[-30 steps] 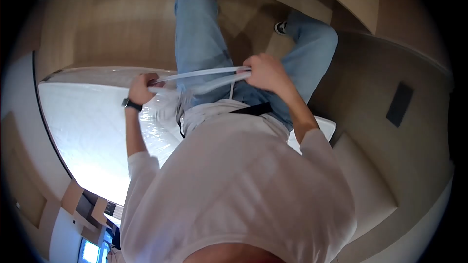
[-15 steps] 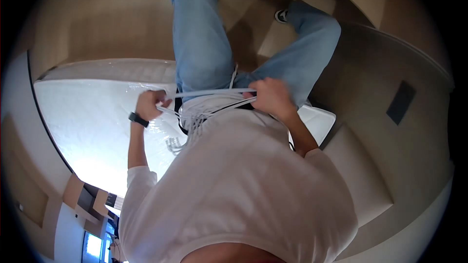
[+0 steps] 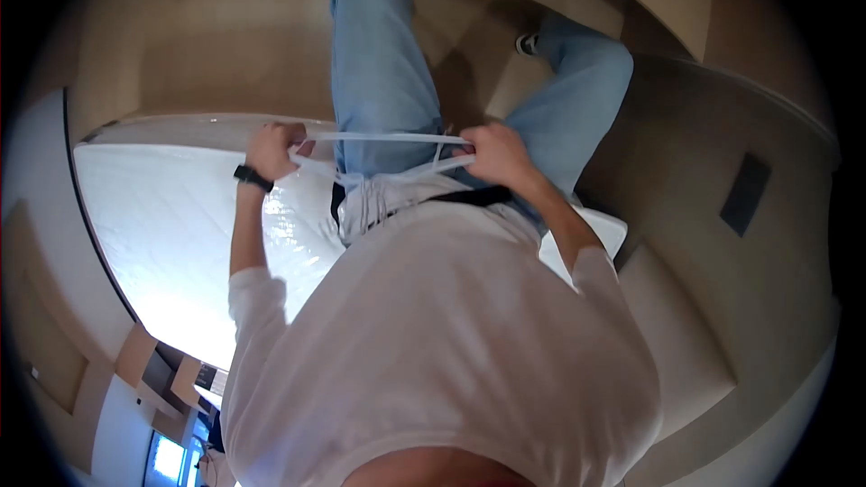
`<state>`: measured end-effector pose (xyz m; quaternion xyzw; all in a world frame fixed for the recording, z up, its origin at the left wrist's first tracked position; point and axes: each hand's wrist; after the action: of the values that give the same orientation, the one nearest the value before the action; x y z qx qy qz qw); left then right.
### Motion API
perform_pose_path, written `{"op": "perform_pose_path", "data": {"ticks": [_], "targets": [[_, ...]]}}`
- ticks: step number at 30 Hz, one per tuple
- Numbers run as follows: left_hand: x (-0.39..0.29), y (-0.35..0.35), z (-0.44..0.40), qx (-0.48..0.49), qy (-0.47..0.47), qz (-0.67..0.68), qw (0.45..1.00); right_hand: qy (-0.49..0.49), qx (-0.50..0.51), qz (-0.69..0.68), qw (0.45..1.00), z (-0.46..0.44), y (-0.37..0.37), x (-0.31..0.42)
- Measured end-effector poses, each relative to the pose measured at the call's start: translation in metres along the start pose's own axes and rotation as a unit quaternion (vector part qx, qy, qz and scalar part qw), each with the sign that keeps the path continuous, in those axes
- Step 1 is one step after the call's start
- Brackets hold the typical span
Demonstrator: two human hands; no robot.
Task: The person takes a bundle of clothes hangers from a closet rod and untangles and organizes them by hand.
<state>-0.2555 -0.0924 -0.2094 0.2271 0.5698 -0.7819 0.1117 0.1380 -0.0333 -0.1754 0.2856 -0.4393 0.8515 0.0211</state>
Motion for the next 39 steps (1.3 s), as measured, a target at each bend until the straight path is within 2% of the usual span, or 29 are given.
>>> {"op": "perform_pose_path", "data": {"ticks": [1, 3, 4, 5, 8, 11, 14, 16, 18, 20, 22, 23, 26, 27, 28, 29, 32, 33, 34, 38, 39], "targets": [[-0.013, -0.013, 0.0, -0.013, 0.004, -0.002, 1.0, 0.008, 0.027, 0.001, 1.0, 0.003, -0.016, 0.002], [-0.04, -0.025, 0.008, -0.001, -0.013, 0.016, 1.0, 0.003, 0.01, 0.012, 1.0, 0.013, -0.038, 0.006], [-0.046, -0.022, 0.011, -0.019, -0.012, 0.052, 0.998, 0.001, 0.002, 0.015, 1.0, 0.02, -0.042, 0.008], [-0.04, -0.01, 0.018, -0.006, -0.002, 0.032, 0.999, -0.003, -0.003, 0.022, 1.0, 0.019, -0.039, 0.003], [-0.016, 0.047, 0.02, -0.004, -0.015, 0.008, 1.0, -0.06, -0.014, 0.042, 0.997, -0.001, 0.023, -0.054], [-0.056, -0.008, 0.019, -0.082, -0.004, -0.031, 0.996, -0.052, -0.015, 0.009, 0.998, 0.005, -0.011, -0.032], [-0.072, -0.045, 0.029, -0.068, -0.044, -0.026, 0.996, -0.033, -0.017, -0.012, 0.999, 0.02, -0.039, 0.003], [-0.053, -0.031, 0.024, -0.072, -0.049, -0.006, 0.996, -0.031, -0.004, -0.005, 0.999, 0.003, -0.032, 0.004], [-0.014, 0.014, 0.017, -0.078, -0.032, -0.001, 0.996, -0.062, -0.021, 0.004, 0.998, -0.032, 0.01, -0.031], [-0.014, 0.008, 0.013, -0.075, -0.042, 0.011, 0.996, -0.061, -0.001, 0.007, 0.998, -0.035, 0.015, -0.031], [-0.04, -0.032, 0.008, -0.057, -0.07, 0.012, 0.996, -0.046, 0.031, 0.017, 0.998, -0.024, -0.044, 0.003], [-0.042, -0.034, 0.012, -0.068, -0.051, 0.024, 0.996, -0.012, 0.033, 0.012, 0.999, -0.012, -0.066, 0.02], [-0.051, -0.019, 0.023, -0.013, -0.112, 0.04, 0.993, -0.018, 0.052, 0.031, 0.998, -0.013, -0.071, 0.016], [-0.038, 0.006, 0.027, -0.018, -0.098, 0.097, 0.99, -0.029, 0.073, 0.013, 0.997, -0.026, -0.057, -0.001], [-0.028, 0.03, 0.03, -0.004, -0.094, 0.029, 0.995, -0.039, 0.094, -0.002, 0.995, -0.04, -0.026, -0.028], [-0.031, 0.021, 0.028, -0.013, -0.09, 0.02, 0.996, -0.046, 0.119, -0.018, 0.992, -0.05, -0.012, -0.041], [-0.052, -0.02, 0.022, -0.022, -0.117, -0.004, 0.993, -0.087, 0.063, -0.009, 0.994, -0.04, -0.025, -0.03], [-0.062, -0.036, 0.019, -0.002, -0.127, 0.0, 0.992, -0.097, 0.074, -0.035, 0.992, -0.036, -0.028, -0.029], [-0.067, -0.043, 0.017, 0.023, -0.139, 0.003, 0.99, -0.083, 0.087, -0.033, 0.992, -0.029, -0.022, -0.029], [-0.02, 0.002, 0.004, -0.02, -0.096, -0.009, 0.995, -0.046, 0.086, -0.047, 0.994, -0.045, -0.01, -0.033], [-0.016, 0.001, -0.002, -0.005, -0.086, -0.006, 0.996, -0.033, 0.087, -0.059, 0.994, -0.044, -0.005, -0.037]]}}
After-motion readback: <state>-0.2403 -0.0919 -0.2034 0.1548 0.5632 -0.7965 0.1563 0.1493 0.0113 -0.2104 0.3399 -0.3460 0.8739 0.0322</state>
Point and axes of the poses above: each hand's wrist, its own z-axis away from the middle knuckle, its own y-axis out of the palm, x = y × z, and after that the axes turned 7 degrees about -x, right-handed
